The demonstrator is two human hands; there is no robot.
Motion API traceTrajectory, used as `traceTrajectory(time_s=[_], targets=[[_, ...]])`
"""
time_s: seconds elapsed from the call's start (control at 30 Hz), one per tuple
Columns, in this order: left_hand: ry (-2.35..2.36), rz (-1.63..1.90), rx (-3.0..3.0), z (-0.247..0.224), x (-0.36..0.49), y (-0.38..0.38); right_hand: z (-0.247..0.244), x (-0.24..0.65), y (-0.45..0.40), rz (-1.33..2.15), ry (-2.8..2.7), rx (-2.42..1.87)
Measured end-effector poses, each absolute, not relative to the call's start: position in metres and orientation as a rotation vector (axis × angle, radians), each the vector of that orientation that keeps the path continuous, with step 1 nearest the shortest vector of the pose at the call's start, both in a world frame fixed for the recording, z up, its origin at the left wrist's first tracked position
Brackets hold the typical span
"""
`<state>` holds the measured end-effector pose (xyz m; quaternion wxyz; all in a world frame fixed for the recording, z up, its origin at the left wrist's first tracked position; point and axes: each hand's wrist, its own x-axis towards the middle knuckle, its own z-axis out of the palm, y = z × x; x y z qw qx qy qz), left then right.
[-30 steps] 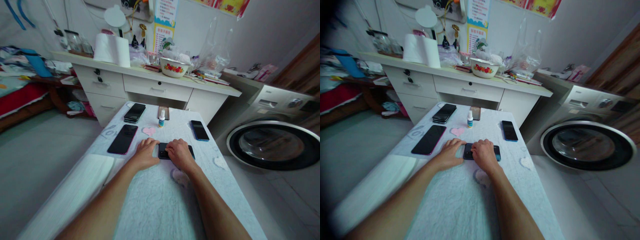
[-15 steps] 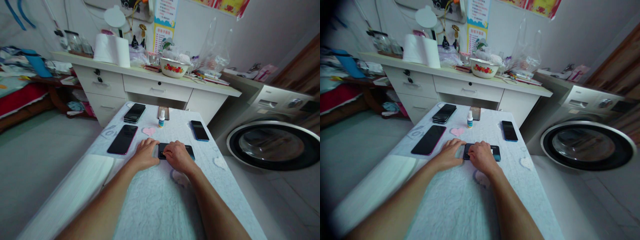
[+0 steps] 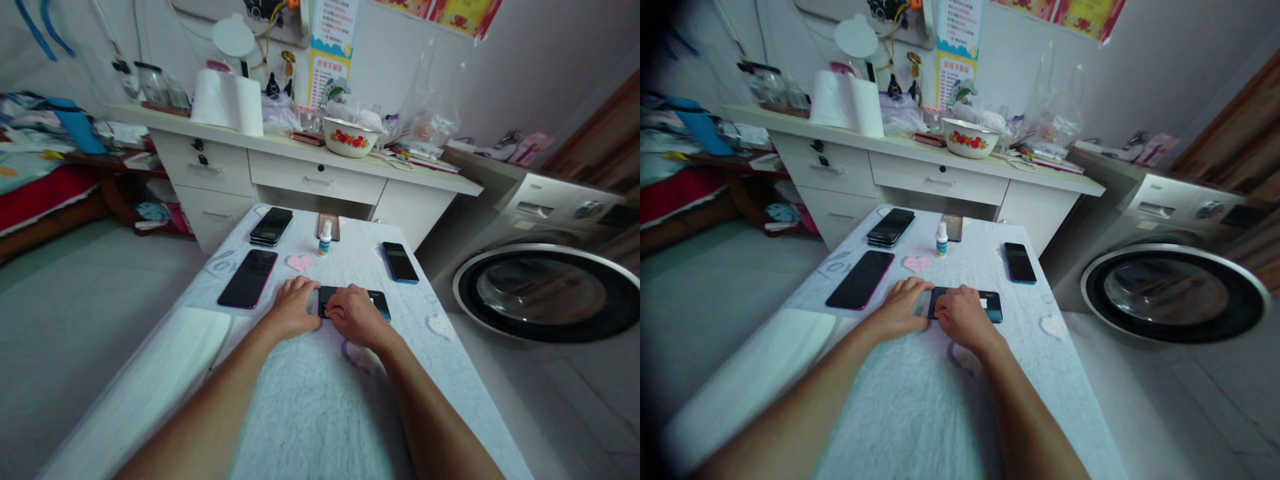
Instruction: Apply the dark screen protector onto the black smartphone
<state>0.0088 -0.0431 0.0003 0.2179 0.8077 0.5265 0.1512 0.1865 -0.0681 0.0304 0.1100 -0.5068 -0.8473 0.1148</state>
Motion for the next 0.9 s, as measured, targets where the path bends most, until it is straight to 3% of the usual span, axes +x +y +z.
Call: traceTrajectory(time_s=[0.9], targets=[[1.474,0.391,2.24,0.004,0.01,-0.045,0.028,0.192,-0.083,0.35,-2.449,-1.553]])
